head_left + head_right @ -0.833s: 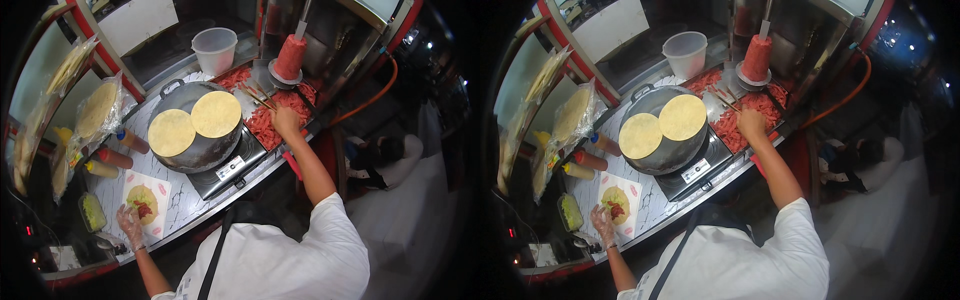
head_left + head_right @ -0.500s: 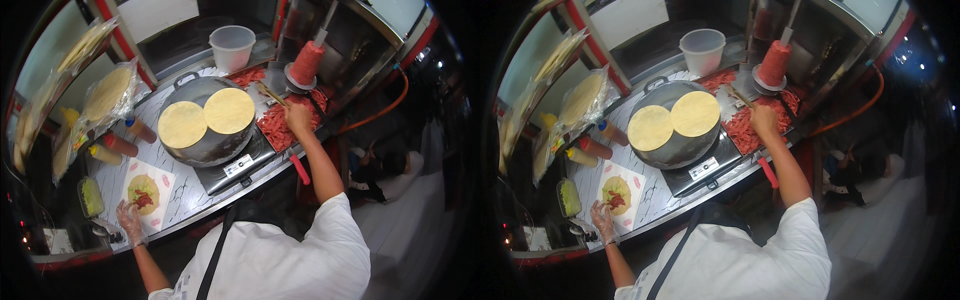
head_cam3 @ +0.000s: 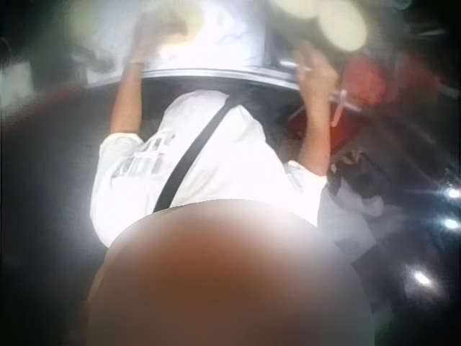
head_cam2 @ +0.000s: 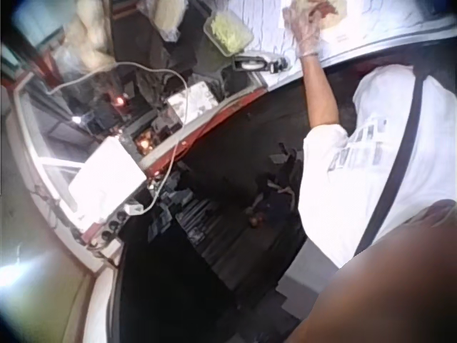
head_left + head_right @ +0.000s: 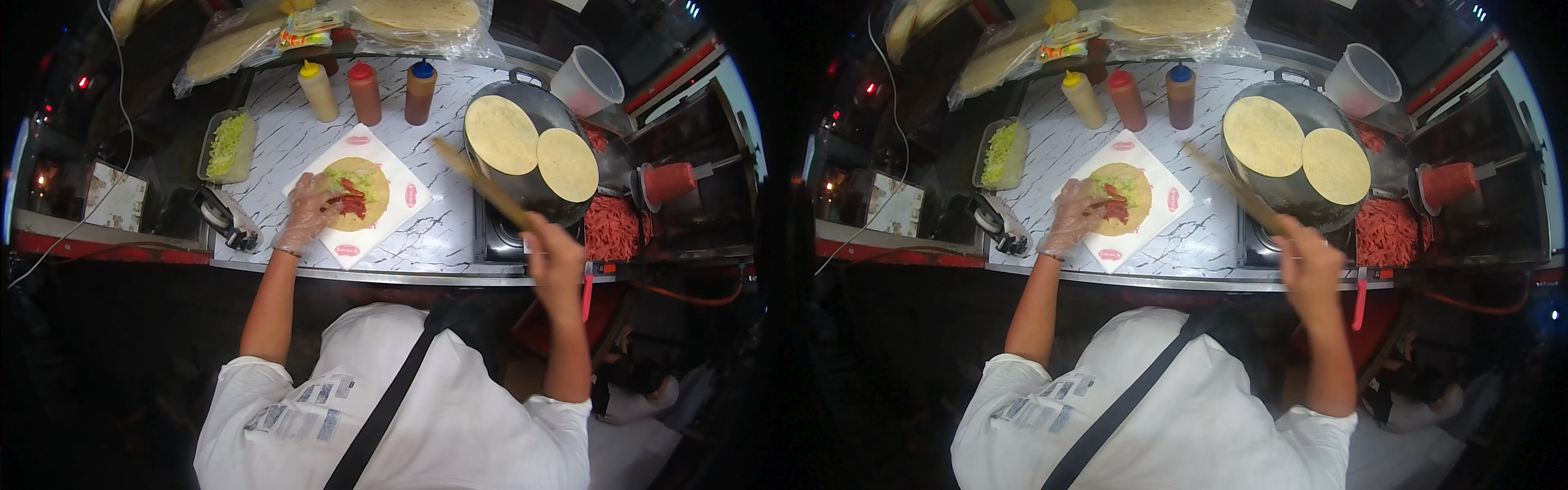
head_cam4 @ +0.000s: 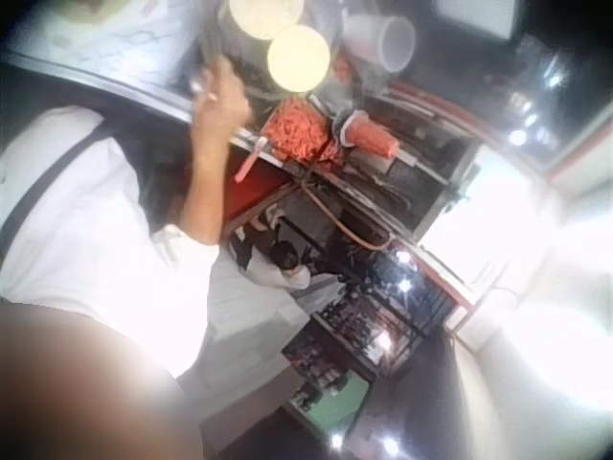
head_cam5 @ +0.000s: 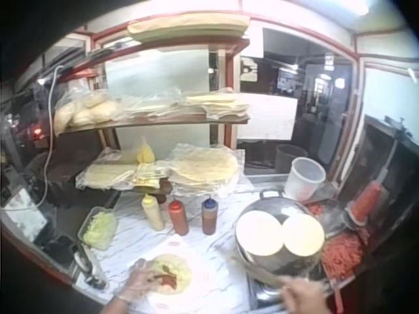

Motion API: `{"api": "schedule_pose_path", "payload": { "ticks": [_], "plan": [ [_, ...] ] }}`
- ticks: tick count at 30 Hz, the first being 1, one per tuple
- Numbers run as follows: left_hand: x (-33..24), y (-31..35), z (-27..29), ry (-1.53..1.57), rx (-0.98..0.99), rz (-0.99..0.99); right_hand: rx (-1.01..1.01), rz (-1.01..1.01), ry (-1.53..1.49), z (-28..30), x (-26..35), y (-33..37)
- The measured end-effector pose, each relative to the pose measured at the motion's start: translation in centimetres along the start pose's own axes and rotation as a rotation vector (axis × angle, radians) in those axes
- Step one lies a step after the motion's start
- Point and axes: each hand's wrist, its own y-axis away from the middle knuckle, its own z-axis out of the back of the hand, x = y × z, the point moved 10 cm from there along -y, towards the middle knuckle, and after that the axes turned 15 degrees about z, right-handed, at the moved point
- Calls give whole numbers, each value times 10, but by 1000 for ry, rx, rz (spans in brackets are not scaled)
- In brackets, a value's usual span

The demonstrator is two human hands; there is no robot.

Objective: The person places flatbreads on a griddle, flips them with tongs, then assembles a wrap by adding shredded lettuce and shaved meat from a vertical rotisserie onto a flatbread. The person handles multiple flatbreads and ingredients in sequence.

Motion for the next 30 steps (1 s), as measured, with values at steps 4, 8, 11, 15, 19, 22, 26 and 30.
{"api": "schedule_pose_path", "payload": {
  "ticks": [4, 8, 11, 15, 19, 22, 26, 30],
  "plan": [
    [5, -10, 5, 104, 30, 8, 216, 93, 88, -120, 40, 9],
    [-3, -17, 2, 2, 174, -7, 271, -4, 79, -145, 33, 30],
    [-8, -20, -3, -43, 240, -21, 291, -24, 76, -142, 32, 37],
    [8, -30, -1, 210, 168, 26, 297, -33, 57, -130, 38, 35],
    [19, -26, -30, 14, 272, -25, 124, -60, 2, -63, 27, 39],
    [8, -26, 4, 229, -19, -187, -65, -161, 70, 20, -15, 60],
    [-1, -22, -5, 76, 61, -55, -352, -314, 343, 126, -99, 101],
    [-21, -11, -10, 27, 176, -10, -222, -581, 525, 159, -193, 135]
  ]
}}
